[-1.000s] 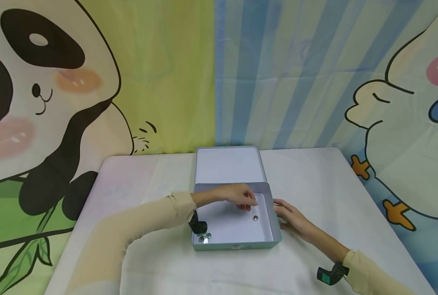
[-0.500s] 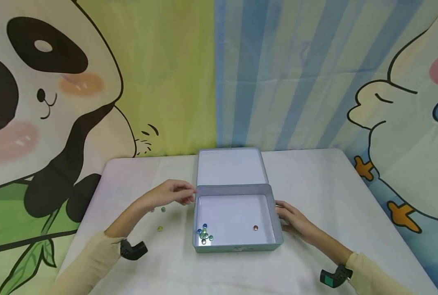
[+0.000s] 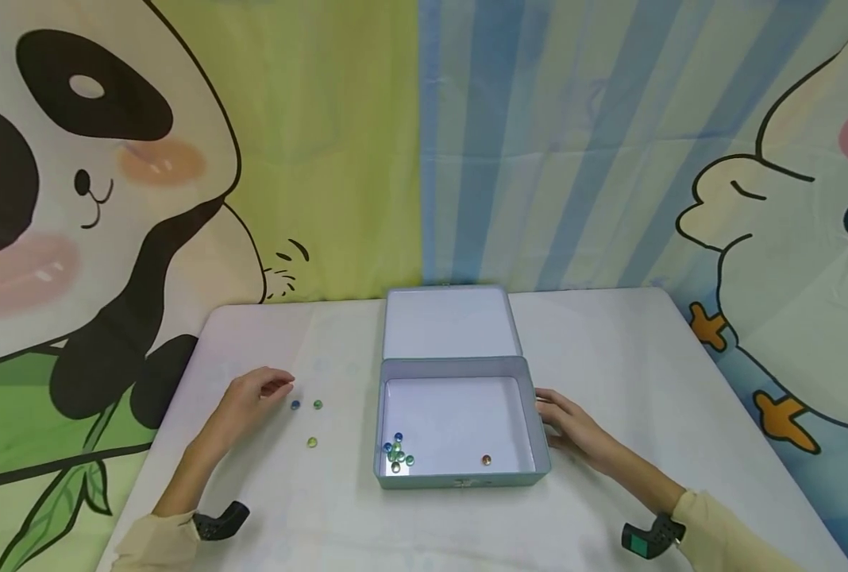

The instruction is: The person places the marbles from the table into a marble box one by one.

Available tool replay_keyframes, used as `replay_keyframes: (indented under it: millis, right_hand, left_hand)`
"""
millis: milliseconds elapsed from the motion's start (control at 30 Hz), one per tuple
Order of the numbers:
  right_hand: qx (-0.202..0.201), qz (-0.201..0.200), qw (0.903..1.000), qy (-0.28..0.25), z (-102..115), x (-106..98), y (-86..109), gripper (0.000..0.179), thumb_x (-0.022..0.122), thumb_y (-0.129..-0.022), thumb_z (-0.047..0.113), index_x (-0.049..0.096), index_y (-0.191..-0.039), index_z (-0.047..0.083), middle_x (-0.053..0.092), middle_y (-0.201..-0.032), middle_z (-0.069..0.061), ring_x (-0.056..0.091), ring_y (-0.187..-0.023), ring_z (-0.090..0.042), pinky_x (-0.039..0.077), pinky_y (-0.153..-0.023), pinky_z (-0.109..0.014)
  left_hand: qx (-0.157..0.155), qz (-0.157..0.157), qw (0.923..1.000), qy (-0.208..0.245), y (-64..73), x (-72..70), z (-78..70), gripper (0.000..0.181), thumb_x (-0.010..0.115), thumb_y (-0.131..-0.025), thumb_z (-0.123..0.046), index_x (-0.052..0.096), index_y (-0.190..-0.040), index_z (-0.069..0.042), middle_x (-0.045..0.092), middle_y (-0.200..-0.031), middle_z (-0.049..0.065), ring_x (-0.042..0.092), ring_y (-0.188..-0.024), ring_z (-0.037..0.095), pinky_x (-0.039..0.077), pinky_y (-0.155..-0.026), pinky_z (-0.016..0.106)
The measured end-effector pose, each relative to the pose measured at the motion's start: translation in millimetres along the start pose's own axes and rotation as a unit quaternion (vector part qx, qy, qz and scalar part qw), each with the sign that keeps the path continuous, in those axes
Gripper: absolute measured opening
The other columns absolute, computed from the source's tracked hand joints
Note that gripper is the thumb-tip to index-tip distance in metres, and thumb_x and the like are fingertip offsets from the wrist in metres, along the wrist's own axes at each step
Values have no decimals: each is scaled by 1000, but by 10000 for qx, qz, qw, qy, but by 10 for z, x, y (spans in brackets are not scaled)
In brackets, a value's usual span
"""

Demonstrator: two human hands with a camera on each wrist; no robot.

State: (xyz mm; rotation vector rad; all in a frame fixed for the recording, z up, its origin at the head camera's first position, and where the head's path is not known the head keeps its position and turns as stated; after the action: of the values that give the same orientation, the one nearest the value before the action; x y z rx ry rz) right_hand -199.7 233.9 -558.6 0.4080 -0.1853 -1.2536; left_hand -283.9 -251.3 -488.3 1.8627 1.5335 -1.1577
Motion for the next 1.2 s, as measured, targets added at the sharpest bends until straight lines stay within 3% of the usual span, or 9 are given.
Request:
replay_keyframes:
  millis: [233,467,633,800,1000,1200]
  right_hand:
    - [4,8,10000,-1,6,2,-1,61,46,-102,37,27,-150,6,33,-152,-22,39,-137,-37,45,-106,-51]
    - [-25,32,10000,8,17,9,3,61,45,-102,38,27,-150,6,32,-152,-22,39,-137,-38,44,-106,-52]
    - [-23,50,10000,5,11,13,3,61,45,-102,39,27,-150,6,32,-153,-22,37,-138,-39,44,-107,-52]
    - [-46,88,10000,-3,8,14,3,61,45,-102,39,26,-151,6,30,-153,-22,37,-138,-39,44,-106,-52]
    - [-57,105,9999,0,7,16,-3,61,44,-102,38,25,-151,6,30,-153,-22,36,-139,-40,44,-106,-52]
    - [4,3,10000,37,2,0,-3,61,45,-102,39,27,-150,7,33,-152,-22,37,-138,-39,45,-106,-51]
  left_hand:
    - [70,76,9999,-13,56,93,21,16,72,-85,-5,71,-101,-4,70,-91,5,62,-79,12,53,-67,21]
    - [-75,313,9995,23,96,270,111,18,76,-83,-10,72,-100,-9,70,-90,-1,61,-79,9,52,-68,21]
    - [72,235,9997,-56,119,337,146,19,78,-80,-10,74,-98,-10,68,-86,-3,58,-75,6,50,-65,20]
    - [12,219,9997,-49,127,341,159,19,78,-81,-11,74,-100,-9,69,-87,-2,58,-76,7,50,-65,20]
    - [28,38,10000,-74,111,233,71,20,76,-83,-11,73,-102,-7,69,-88,0,60,-77,9,51,-65,20]
    - [199,-157,9987,436,30,129,-203,16,74,-85,-14,74,-101,-9,73,-91,1,65,-79,9,54,-67,19]
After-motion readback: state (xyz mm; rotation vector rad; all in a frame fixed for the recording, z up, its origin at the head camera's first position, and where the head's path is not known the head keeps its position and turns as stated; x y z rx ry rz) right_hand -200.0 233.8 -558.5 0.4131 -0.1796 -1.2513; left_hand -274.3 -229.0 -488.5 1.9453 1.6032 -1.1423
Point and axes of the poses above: each hand's wrist, its own y-axis away from the middle knuckle, its own x-axis out of the palm, z = x × y, the point moved 10 cm from there along -y, towards the middle knuckle
